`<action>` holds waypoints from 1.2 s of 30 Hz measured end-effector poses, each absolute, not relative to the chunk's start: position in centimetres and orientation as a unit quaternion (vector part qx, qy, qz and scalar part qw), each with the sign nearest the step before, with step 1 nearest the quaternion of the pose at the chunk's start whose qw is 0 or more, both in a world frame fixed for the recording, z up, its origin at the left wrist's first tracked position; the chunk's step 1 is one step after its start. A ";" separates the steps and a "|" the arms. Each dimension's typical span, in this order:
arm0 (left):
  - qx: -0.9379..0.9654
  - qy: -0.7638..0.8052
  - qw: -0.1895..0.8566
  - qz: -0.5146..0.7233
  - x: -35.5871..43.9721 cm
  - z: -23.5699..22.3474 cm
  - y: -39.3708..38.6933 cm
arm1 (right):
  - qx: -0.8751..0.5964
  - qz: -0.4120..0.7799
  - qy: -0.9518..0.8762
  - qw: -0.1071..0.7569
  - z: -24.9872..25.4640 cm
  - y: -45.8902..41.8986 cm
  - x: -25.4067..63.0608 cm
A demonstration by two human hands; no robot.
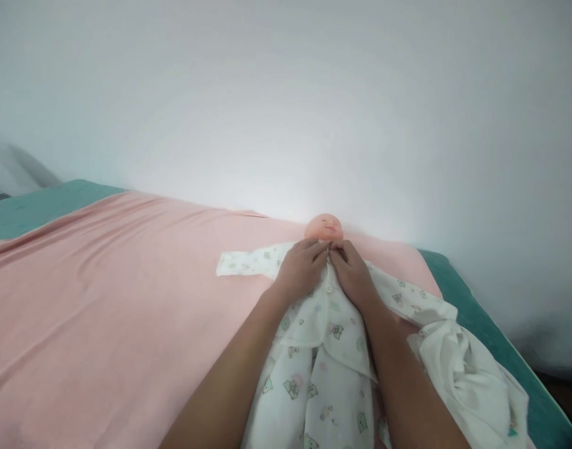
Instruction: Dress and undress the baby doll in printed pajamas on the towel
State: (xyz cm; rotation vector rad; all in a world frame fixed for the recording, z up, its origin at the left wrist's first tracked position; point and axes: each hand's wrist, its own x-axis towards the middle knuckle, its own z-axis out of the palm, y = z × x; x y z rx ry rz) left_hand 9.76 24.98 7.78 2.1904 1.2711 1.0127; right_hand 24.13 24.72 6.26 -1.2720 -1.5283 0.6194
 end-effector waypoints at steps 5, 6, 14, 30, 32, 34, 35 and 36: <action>0.780 0.469 0.201 0.363 9.9 7.8 25.0 | -0.499 0.295 -0.625 0.523 5.9 25.7 24.4; 0.781 0.467 0.200 0.362 9.9 7.8 25.0 | -0.495 0.299 -0.622 0.529 5.9 25.8 24.4; 0.791 0.465 0.196 0.345 9.7 7.9 25.0 | -0.494 0.295 -0.626 0.527 6.0 25.8 24.3; 0.776 0.448 0.288 0.338 8.7 9.3 24.6 | -0.502 0.192 -0.670 0.512 6.6 24.6 24.3; 0.780 0.444 0.293 0.330 8.6 9.6 24.4 | -0.490 0.194 -0.677 0.515 6.7 24.5 24.4; 0.788 0.444 0.276 0.326 8.8 9.8 24.2 | -0.485 0.196 -0.675 0.520 6.6 24.5 24.4; 0.790 0.447 0.262 0.327 9.0 9.7 24.1 | -0.487 0.196 -0.674 0.521 6.6 24.5 24.4; 0.790 0.455 0.246 0.329 9.3 9.7 24.0 | -0.489 0.195 -0.673 0.520 6.5 24.5 24.4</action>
